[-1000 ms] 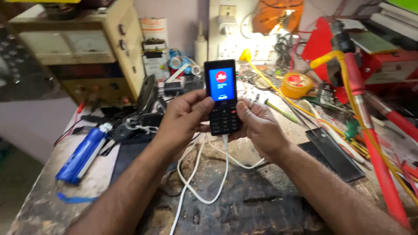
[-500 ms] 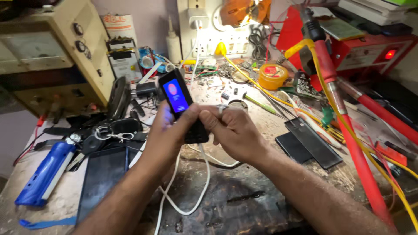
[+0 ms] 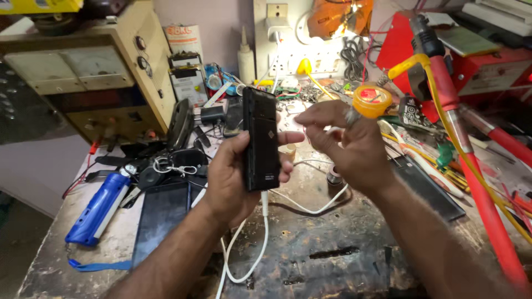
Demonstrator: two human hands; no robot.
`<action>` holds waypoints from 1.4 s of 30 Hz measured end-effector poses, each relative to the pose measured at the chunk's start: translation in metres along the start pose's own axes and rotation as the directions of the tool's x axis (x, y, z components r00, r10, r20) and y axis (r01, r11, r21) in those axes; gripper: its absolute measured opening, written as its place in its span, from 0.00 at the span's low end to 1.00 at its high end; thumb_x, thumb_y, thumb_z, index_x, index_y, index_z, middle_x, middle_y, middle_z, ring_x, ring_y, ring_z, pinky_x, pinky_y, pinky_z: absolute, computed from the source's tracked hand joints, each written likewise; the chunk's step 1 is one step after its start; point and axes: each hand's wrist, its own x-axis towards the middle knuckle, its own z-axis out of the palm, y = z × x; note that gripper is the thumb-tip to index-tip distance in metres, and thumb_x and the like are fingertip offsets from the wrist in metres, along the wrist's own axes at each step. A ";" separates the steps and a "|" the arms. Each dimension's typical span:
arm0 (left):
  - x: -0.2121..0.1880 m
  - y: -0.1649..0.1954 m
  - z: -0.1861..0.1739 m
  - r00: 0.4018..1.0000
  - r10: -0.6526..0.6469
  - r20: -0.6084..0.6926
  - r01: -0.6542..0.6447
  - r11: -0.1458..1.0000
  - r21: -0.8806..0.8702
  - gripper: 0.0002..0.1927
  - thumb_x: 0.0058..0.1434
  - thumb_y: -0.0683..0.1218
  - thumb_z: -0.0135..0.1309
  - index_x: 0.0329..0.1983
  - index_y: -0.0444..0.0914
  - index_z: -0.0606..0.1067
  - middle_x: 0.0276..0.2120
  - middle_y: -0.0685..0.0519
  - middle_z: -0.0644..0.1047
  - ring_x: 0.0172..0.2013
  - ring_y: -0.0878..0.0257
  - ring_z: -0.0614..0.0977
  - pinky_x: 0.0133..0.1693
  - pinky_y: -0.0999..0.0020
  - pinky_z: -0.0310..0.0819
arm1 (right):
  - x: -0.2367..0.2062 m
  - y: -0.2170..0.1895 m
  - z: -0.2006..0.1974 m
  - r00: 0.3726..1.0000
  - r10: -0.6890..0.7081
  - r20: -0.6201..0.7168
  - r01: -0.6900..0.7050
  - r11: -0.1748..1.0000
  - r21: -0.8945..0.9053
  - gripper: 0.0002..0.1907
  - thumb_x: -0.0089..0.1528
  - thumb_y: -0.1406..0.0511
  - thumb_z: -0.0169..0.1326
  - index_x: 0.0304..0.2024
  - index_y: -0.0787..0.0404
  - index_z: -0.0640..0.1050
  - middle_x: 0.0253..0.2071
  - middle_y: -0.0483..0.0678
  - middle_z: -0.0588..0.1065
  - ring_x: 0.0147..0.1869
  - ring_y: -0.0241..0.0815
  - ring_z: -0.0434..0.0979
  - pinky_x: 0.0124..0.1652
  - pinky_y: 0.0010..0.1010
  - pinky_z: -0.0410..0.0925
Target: The person works on a small feature phone at a cluttered repair bench. They open the back cover, remove and reseat the battery, use tweezers on the phone's internals, reattach the cover, then power the phone on and press its keys while the charging screen and boot logo display.
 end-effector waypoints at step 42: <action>0.010 0.043 0.003 0.957 0.151 -0.249 -0.039 0.914 0.403 0.23 0.63 0.44 0.47 0.61 0.30 0.66 0.50 0.38 0.80 0.45 0.53 0.85 0.43 0.57 0.86 | -0.018 -0.009 0.041 0.654 0.354 0.669 0.267 0.720 -0.641 0.16 0.67 0.54 0.53 0.37 0.60 0.78 0.30 0.54 0.76 0.39 0.57 0.77 0.41 0.48 0.70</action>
